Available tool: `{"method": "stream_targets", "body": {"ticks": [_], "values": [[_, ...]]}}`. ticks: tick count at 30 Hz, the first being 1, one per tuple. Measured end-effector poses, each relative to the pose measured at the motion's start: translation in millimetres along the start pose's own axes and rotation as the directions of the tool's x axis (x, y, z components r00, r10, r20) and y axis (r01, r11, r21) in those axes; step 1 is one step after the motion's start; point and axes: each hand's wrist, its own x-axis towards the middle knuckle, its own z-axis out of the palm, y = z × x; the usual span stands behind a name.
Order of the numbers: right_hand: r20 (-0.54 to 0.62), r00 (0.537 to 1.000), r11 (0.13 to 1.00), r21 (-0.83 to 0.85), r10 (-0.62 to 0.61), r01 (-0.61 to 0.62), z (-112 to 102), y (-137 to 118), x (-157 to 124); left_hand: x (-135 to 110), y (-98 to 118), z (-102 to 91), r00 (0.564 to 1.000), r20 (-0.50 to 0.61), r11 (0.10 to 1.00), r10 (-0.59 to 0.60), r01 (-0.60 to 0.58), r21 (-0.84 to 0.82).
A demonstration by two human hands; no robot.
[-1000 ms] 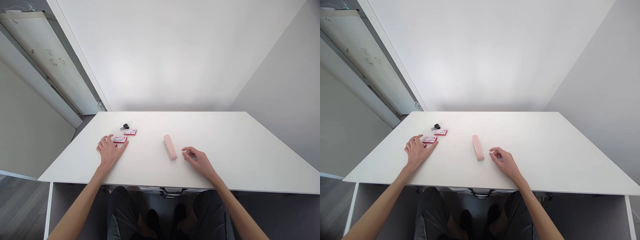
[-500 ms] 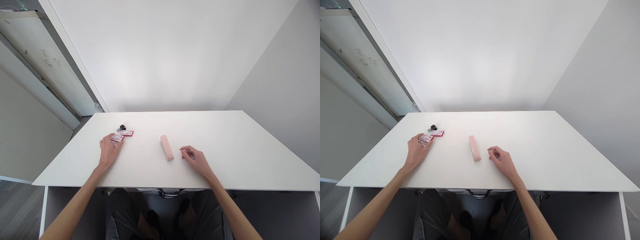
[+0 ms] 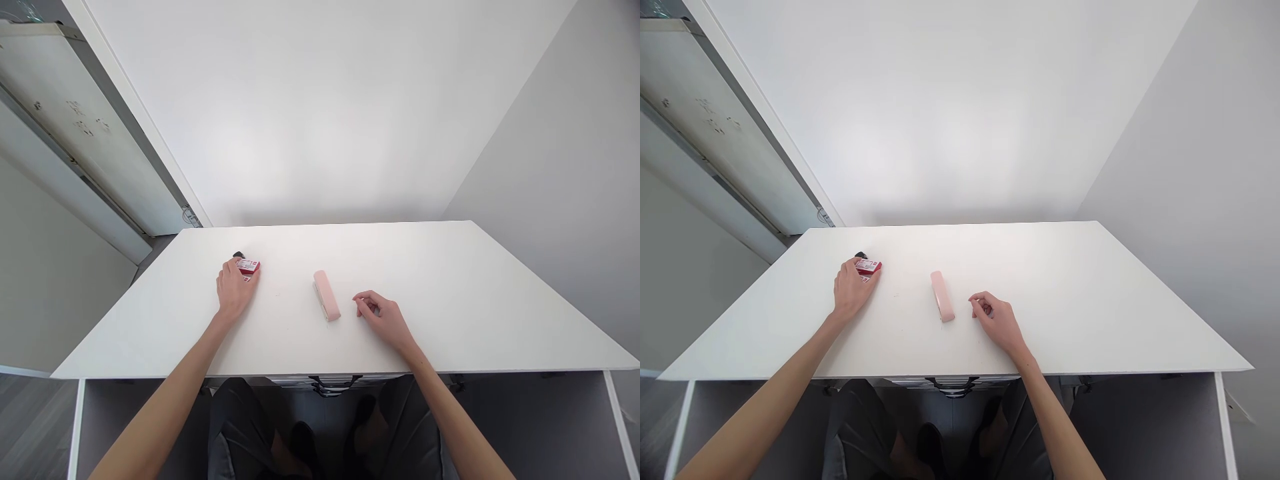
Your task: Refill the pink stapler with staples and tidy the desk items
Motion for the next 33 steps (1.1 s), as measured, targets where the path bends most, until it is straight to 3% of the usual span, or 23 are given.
{"method": "stream_targets", "body": {"ticks": [4, 7, 12, 15, 18, 25, 29, 33], "values": [[0.0, 1.0, 1.0, 0.014, 0.005, -0.005, 0.5, 0.2, -0.4, -5.2, -2.5, -4.5, 0.998, 0.026, 0.997, 0.06, -0.059, -0.046], [0.001, 1.0, 1.0, 0.024, 0.012, -0.012, 1.0, -0.2, -0.7, -18.2, 1.1, -13.0, 0.968, 0.165, 0.973, 0.189, -0.163, -0.163], [0.013, 1.0, 1.0, 0.019, 0.014, -0.015, 1.3, -1.0, -0.6, -46.4, 19.5, -31.9, 0.788, 0.409, 0.87, 0.46, -0.307, -0.387], [0.004, 1.0, 1.0, 0.01, 0.01, -0.01, 1.3, -0.8, -0.7, -56.3, 31.2, -37.5, 0.679, 0.453, 0.803, 0.578, -0.372, -0.466], [-0.002, 1.0, 1.0, 0.005, 0.003, -0.003, 1.5, 0.3, -0.6, -61.1, 40.6, -37.0, 0.607, 0.477, 0.765, 0.636, -0.409, -0.498], [0.026, 0.999, 0.996, -0.071, -0.042, 0.044, 3.1, 1.9, -0.4, -66.8, 52.7, -27.1, 0.537, 0.543, 0.764, 0.645, -0.462, -0.45], [0.075, 0.989, 0.97, -0.197, -0.127, 0.139, 9.8, -3.6, -1.5, -67.6, 53.8, -21.9, 0.537, 0.545, 0.765, 0.644, -0.46, -0.452], [0.122, 0.978, 0.957, -0.217, -0.168, 0.191, 16.5, -9.8, -3.2, -68.2, 55.0, -19.5, 0.554, 0.537, 0.772, 0.636, -0.455, -0.445]]}}
